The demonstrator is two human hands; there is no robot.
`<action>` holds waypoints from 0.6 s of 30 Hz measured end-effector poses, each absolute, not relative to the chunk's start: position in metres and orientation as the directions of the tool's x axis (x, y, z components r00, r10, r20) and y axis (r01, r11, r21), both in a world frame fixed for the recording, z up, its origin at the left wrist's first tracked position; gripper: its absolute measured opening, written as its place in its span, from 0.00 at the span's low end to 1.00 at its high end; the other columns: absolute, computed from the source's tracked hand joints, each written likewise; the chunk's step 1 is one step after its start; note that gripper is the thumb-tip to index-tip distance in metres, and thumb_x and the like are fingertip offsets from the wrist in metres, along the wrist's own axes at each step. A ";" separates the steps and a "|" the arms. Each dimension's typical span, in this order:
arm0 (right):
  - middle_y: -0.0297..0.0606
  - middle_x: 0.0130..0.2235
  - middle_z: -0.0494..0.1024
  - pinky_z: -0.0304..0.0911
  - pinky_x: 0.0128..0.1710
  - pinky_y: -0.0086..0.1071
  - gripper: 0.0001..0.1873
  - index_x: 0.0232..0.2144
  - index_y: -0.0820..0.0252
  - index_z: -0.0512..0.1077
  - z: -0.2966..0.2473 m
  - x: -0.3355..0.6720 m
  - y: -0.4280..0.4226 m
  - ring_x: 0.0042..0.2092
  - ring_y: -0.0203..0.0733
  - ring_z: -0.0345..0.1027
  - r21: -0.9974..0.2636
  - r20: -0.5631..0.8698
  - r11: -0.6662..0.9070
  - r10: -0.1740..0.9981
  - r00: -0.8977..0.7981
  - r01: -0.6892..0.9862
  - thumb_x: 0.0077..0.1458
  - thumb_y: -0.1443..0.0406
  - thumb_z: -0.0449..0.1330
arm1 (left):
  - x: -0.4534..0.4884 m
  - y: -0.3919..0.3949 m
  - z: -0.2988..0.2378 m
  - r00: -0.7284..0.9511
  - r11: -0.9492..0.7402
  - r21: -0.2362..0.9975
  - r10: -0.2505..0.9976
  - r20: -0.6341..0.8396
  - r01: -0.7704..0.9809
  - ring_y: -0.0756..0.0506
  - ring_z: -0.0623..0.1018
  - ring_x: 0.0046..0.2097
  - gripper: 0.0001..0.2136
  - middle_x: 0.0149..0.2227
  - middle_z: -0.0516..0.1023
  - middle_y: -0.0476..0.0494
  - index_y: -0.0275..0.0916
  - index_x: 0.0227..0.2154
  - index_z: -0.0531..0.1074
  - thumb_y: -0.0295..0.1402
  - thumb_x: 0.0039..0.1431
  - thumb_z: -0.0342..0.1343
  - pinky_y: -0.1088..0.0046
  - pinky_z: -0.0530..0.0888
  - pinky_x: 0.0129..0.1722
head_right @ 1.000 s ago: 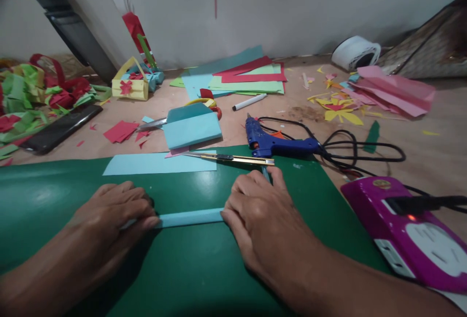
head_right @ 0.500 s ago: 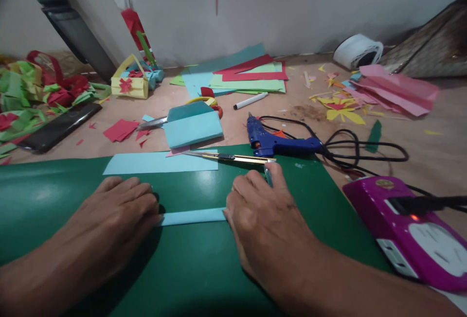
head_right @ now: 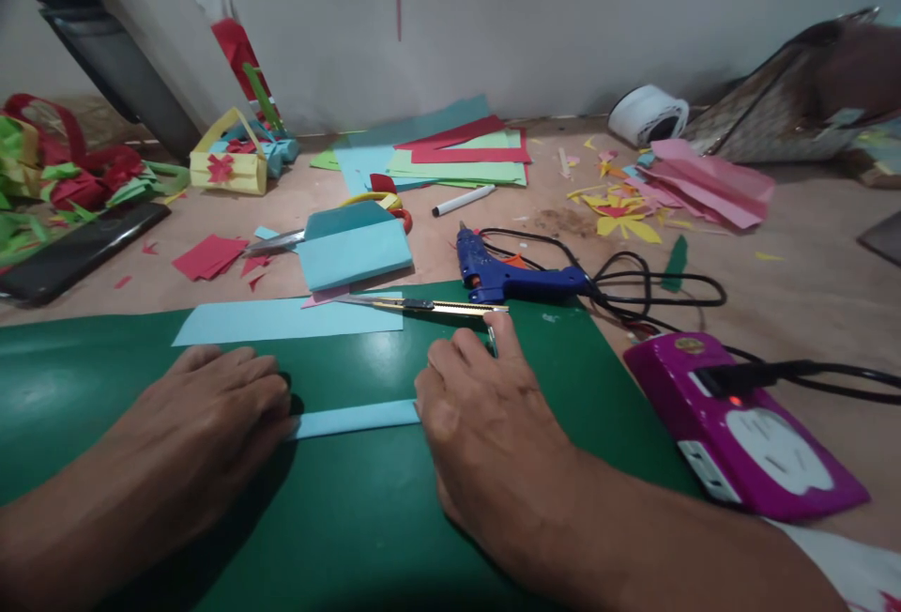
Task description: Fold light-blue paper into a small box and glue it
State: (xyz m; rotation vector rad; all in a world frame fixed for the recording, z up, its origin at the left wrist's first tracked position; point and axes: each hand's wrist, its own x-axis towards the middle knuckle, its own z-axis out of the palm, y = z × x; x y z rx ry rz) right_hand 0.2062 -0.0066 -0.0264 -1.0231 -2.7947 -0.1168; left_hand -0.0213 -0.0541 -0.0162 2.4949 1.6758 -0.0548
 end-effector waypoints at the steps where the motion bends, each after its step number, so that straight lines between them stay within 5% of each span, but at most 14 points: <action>1: 0.36 0.26 0.66 0.45 0.47 0.48 0.09 0.20 0.58 0.65 -0.026 0.206 -0.007 0.31 0.42 0.53 0.031 0.173 0.766 0.629 -0.758 0.642 0.50 0.71 0.52 | -0.021 -0.054 -0.016 0.391 -0.383 0.090 0.915 -0.098 0.919 0.44 0.64 0.27 0.12 0.25 0.69 0.43 0.38 0.22 0.67 0.27 0.57 0.43 0.62 0.59 0.33; 11: 0.35 0.27 0.66 0.43 0.48 0.48 0.08 0.22 0.58 0.65 -0.023 0.205 -0.001 0.32 0.43 0.55 0.026 0.089 0.778 0.624 -0.776 0.628 0.51 0.69 0.52 | -0.018 -0.050 -0.010 0.301 -0.282 0.129 0.937 -0.177 0.951 0.44 0.65 0.28 0.15 0.27 0.71 0.41 0.37 0.23 0.68 0.33 0.59 0.40 0.61 0.60 0.33; 18: 0.35 0.25 0.66 0.46 0.42 0.43 0.10 0.17 0.59 0.65 -0.013 0.199 0.000 0.30 0.40 0.55 -0.097 0.069 0.751 0.660 -0.748 0.653 0.48 0.69 0.53 | -0.020 -0.049 -0.013 0.279 -0.254 0.141 0.939 -0.202 0.957 0.43 0.68 0.29 0.14 0.27 0.72 0.43 0.38 0.23 0.68 0.34 0.59 0.40 0.61 0.57 0.35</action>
